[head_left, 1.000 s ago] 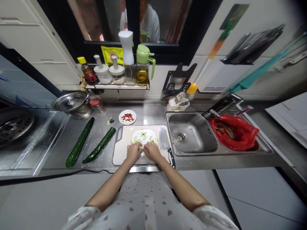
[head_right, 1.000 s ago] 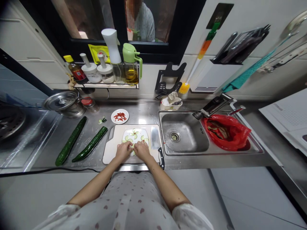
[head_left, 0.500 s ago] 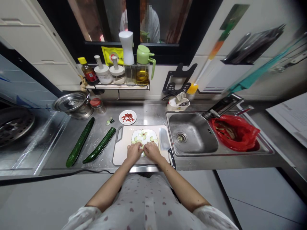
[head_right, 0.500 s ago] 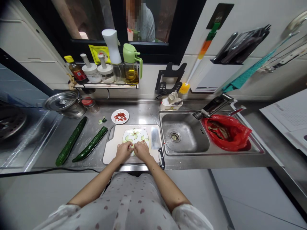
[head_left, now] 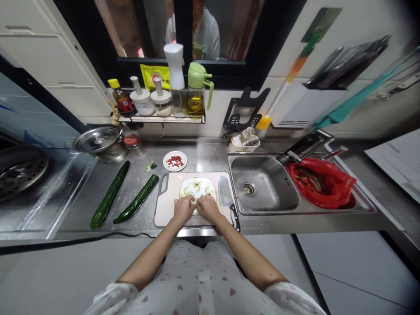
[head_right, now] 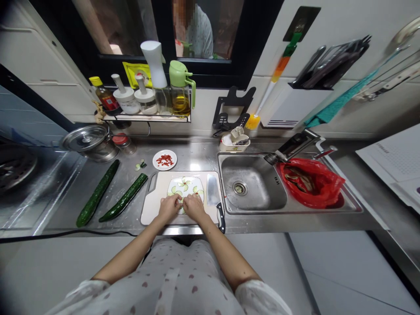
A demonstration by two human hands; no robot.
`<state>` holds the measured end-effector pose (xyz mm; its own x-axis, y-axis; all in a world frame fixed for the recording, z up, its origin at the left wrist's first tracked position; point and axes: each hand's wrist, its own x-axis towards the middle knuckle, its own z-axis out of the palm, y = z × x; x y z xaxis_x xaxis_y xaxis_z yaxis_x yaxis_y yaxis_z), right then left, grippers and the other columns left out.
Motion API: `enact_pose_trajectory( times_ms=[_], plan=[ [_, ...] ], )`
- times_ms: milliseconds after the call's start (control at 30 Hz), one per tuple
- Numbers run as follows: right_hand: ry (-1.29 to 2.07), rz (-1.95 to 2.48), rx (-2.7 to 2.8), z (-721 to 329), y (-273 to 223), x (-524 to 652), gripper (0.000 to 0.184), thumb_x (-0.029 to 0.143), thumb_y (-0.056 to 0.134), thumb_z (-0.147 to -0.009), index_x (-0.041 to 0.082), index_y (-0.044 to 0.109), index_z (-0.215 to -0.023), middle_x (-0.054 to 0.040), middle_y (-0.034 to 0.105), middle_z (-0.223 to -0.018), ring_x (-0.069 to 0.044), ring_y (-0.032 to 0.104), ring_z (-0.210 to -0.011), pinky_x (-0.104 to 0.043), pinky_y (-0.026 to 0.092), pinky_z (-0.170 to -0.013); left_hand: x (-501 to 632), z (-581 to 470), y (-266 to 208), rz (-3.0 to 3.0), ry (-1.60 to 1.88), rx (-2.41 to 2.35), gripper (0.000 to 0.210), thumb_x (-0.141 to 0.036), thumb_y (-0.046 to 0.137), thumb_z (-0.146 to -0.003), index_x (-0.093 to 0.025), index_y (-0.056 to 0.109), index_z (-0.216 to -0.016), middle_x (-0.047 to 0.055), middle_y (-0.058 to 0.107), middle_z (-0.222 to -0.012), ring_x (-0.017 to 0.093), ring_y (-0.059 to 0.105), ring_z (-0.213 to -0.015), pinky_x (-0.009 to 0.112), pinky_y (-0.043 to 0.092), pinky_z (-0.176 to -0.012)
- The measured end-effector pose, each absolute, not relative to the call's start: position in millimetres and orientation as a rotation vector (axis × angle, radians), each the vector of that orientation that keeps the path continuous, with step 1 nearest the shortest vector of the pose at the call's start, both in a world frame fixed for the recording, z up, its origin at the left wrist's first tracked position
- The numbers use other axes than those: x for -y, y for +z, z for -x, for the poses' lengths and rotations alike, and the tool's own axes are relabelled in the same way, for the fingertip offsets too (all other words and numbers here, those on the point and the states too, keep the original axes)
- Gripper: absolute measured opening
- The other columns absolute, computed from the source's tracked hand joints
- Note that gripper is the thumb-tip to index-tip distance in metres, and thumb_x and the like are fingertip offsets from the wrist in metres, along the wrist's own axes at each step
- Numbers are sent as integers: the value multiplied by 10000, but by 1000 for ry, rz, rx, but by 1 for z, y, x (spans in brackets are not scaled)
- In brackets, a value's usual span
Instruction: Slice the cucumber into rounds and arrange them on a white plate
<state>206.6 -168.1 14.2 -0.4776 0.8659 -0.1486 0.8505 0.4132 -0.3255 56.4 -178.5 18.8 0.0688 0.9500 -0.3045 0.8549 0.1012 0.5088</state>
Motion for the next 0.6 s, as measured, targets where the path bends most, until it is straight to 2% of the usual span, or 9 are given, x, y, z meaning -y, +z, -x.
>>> enact_pose_trajectory(
  times_ms=[433, 600],
  plan=[
    [645, 1618, 2356, -213, 26, 165, 151, 230, 486, -876, 187, 611, -803, -25, 615, -821, -159, 490, -810, -255, 290, -714, 157, -43, 34, -1607, 449, -1857, 141, -323, 557, -835, -242, 615, -935, -4, 681, -863, 176, 597, -903, 316, 343, -860],
    [696, 1556, 2252, -218, 27, 166, 148, 193, 473, -857, 188, 594, -772, -11, 609, -760, -151, 506, -768, -242, 320, -705, 132, -26, 34, -1503, 662, -1958, 138, -338, 545, -833, -233, 623, -877, -5, 687, -851, 156, 607, -836, 280, 385, -802]
  ],
)
